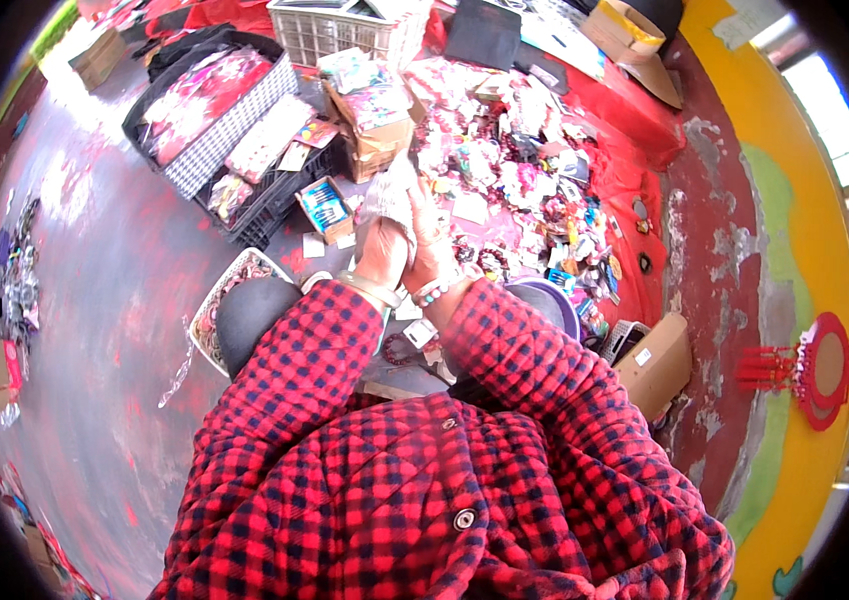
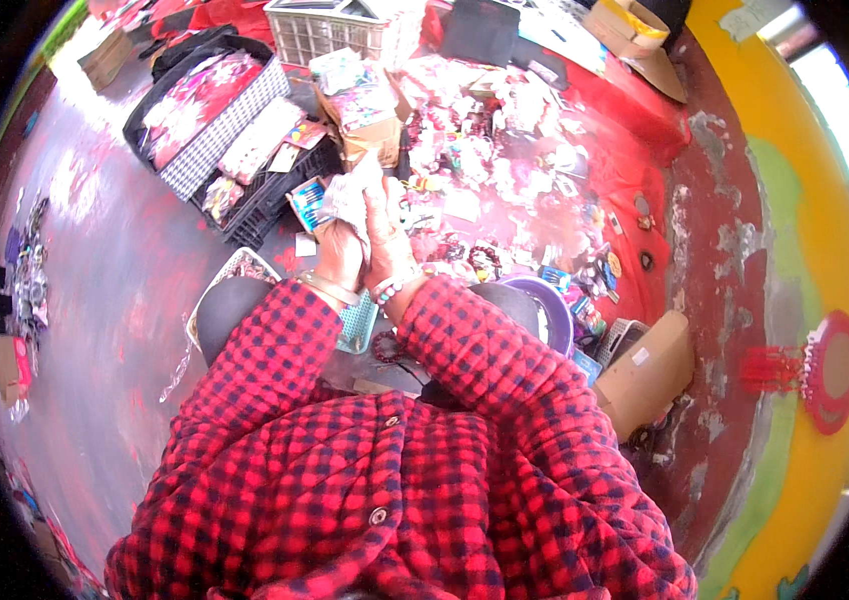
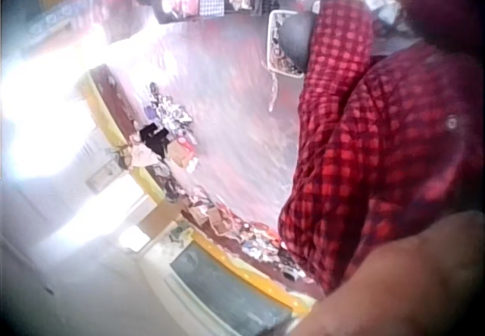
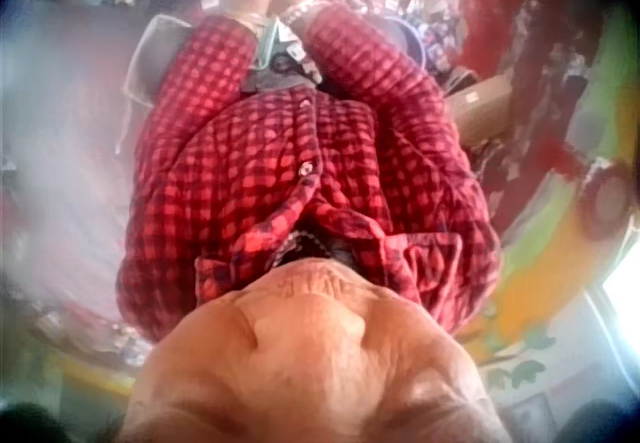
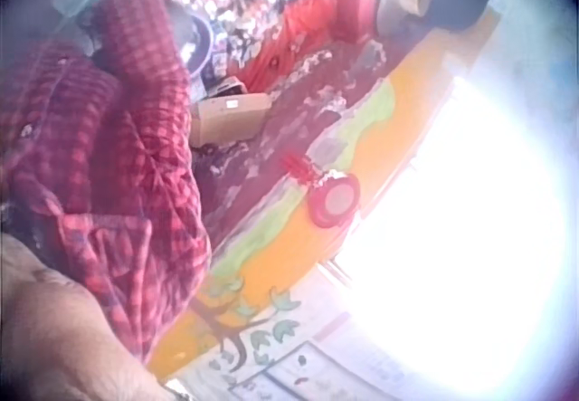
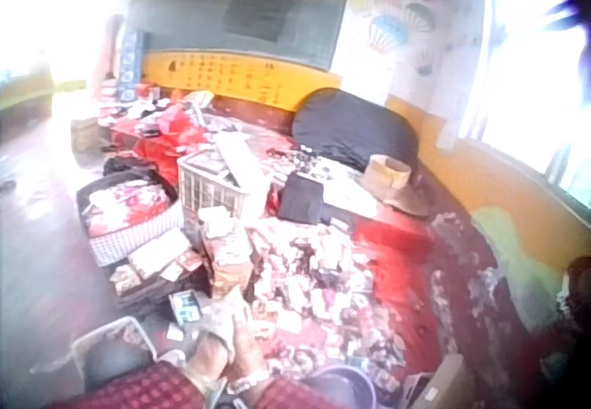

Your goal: The person sorts through a large pile of hair accessories and small packaged items on the floor, picking up and examining hair ties and a small fabric item before placing them into different containers.

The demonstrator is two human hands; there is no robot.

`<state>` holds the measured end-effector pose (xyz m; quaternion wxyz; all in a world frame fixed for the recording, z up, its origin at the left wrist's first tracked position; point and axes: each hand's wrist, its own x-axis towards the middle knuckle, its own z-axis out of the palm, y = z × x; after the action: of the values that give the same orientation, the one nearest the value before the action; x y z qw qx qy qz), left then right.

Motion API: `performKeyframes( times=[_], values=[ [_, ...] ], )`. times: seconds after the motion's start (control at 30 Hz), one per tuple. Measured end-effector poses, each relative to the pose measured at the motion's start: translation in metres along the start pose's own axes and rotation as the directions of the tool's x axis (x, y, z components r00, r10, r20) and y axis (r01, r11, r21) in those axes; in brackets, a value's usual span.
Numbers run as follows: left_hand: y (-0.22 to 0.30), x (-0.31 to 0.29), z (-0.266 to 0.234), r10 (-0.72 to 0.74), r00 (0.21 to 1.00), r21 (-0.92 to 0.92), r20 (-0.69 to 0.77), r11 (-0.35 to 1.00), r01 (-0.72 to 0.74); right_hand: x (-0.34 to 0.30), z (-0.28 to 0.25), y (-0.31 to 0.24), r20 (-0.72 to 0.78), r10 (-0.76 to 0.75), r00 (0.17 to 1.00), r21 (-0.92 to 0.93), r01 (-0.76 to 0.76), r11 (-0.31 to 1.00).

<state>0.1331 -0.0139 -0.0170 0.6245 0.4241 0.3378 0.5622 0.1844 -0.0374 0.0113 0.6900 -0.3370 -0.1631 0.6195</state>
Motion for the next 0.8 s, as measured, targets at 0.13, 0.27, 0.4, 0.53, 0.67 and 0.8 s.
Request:
performKeyframes(
  times=[0.13,0.27,0.4,0.53,0.67,0.8],
  values=[
    [0.005,-0.001,-0.004,0.252,0.887,0.864,0.386,0.240,-0.444,0.004,-0.019,-0.004,0.236,0.162,0.958,0.377,-0.245,0.893],
    [0.023,-0.006,0.008,0.083,0.840,0.835,0.537,0.094,-0.543,0.018,-0.051,-0.001,0.278,0.157,0.948,0.365,-0.255,0.895],
    [0.024,-0.006,0.011,0.332,0.805,0.838,0.493,0.069,-0.541,0.022,-0.046,-0.008,0.261,0.147,0.954,0.353,-0.236,0.906],
    [0.025,-0.002,0.010,0.489,0.768,0.700,0.413,0.370,-0.612,0.028,-0.043,-0.012,0.181,0.150,0.972,0.319,-0.202,0.926],
    [0.019,0.003,0.001,0.586,0.781,0.632,0.215,0.527,-0.569,0.026,-0.040,-0.028,0.101,0.135,0.986,0.275,-0.159,0.948],
    [0.017,0.010,-0.017,-0.200,0.930,-0.130,-0.308,0.977,0.167,0.017,-0.017,-0.046,0.081,0.183,0.980,0.304,-0.200,0.931]
  ],
)
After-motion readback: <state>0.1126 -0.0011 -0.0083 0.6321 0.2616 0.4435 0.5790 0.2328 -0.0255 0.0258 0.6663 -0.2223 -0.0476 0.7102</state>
